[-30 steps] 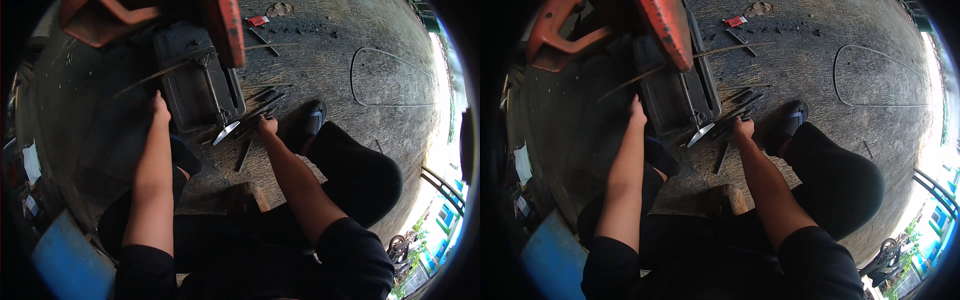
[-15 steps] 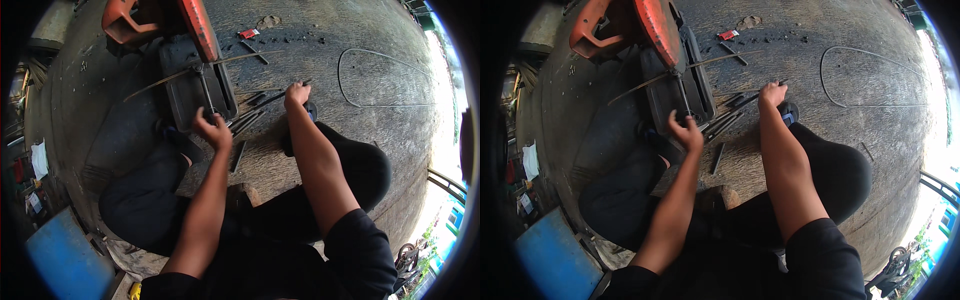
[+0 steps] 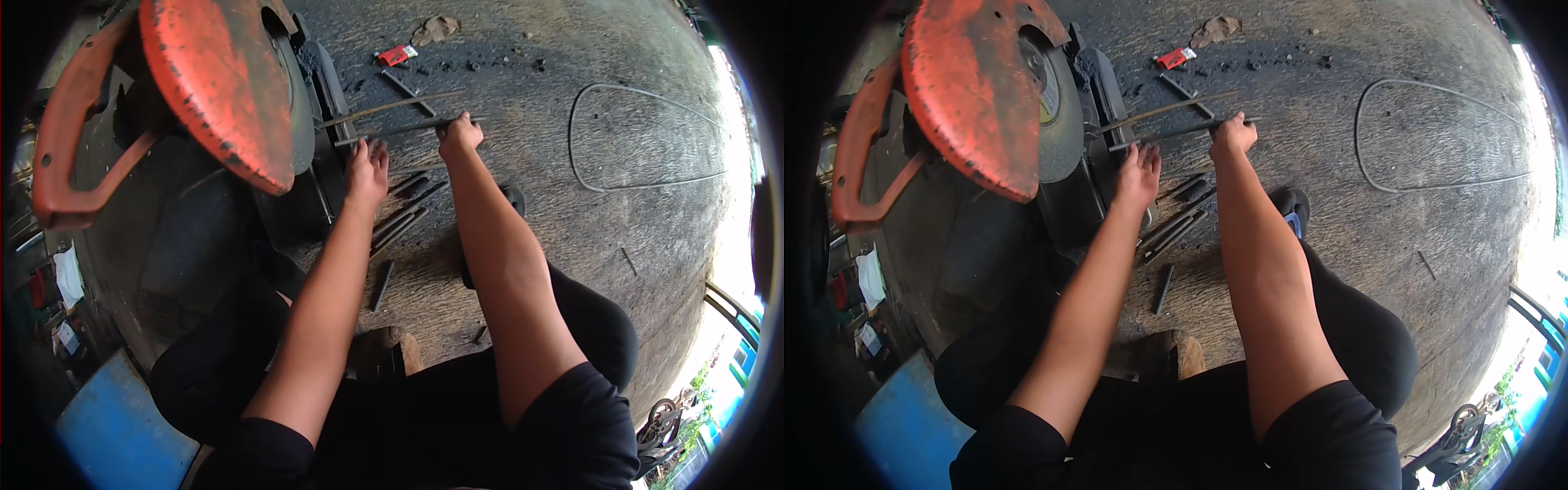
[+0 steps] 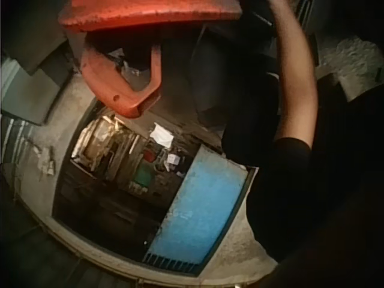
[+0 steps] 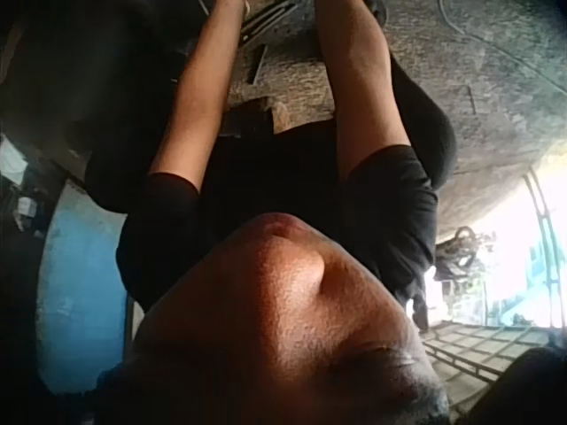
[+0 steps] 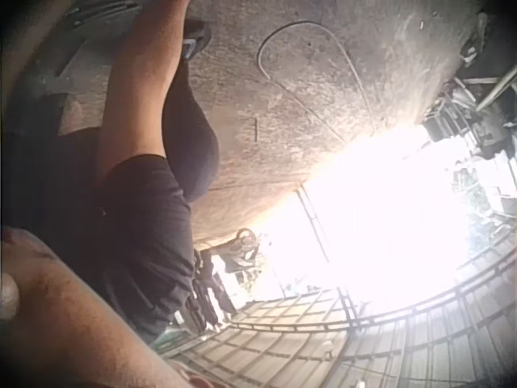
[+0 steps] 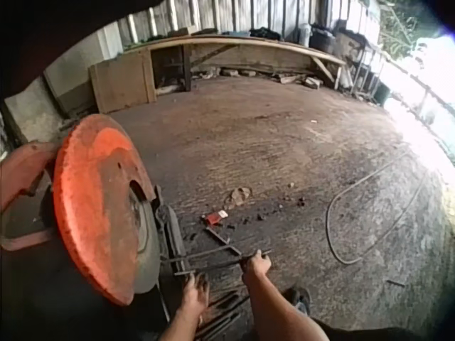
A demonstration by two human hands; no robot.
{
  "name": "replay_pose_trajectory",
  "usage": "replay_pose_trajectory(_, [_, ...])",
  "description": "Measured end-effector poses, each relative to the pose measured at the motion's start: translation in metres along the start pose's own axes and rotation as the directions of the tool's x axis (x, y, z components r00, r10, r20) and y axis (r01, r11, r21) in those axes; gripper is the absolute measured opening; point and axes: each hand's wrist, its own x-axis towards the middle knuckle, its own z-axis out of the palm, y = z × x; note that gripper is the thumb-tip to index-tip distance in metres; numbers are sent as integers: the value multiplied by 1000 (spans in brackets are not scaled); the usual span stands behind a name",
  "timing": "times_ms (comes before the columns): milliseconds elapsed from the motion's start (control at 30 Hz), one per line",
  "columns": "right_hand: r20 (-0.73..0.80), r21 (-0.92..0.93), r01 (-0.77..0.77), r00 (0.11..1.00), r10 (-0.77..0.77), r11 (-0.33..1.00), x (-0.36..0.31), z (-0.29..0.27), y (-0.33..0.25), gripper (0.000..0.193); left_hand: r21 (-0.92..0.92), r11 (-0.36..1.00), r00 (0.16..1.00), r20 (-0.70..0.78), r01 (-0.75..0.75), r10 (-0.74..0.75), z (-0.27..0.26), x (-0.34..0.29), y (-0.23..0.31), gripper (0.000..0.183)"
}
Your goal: The person places a metal rod into a chop saw, secures it, and lowers the blade to cut the rod, then uses the side of the spinning blade to deburr the cut end of the metal rod.
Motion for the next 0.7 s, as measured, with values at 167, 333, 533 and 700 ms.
replay_pose_trajectory(167, [26,8,49,998,-49,999,8,23,0,25,15,1000,999,-36,-3,4,4,41,16,28])
replay_pose_trajectory(333, [89,42,-22,996,19,999,18,27,7,21,-20,1000,997,-70,-21,19,10,55,20,20])
replay_pose_trajectory(533, [193,80,-96,978,80,992,19,29,7,16,-33,999,993,-117,10,-14,21,57,25,19])
replay_pose_trajectory(700, [229,77,-107,970,86,991,22,33,9,17,-26,999,989,-148,23,-26,25,58,28,17])
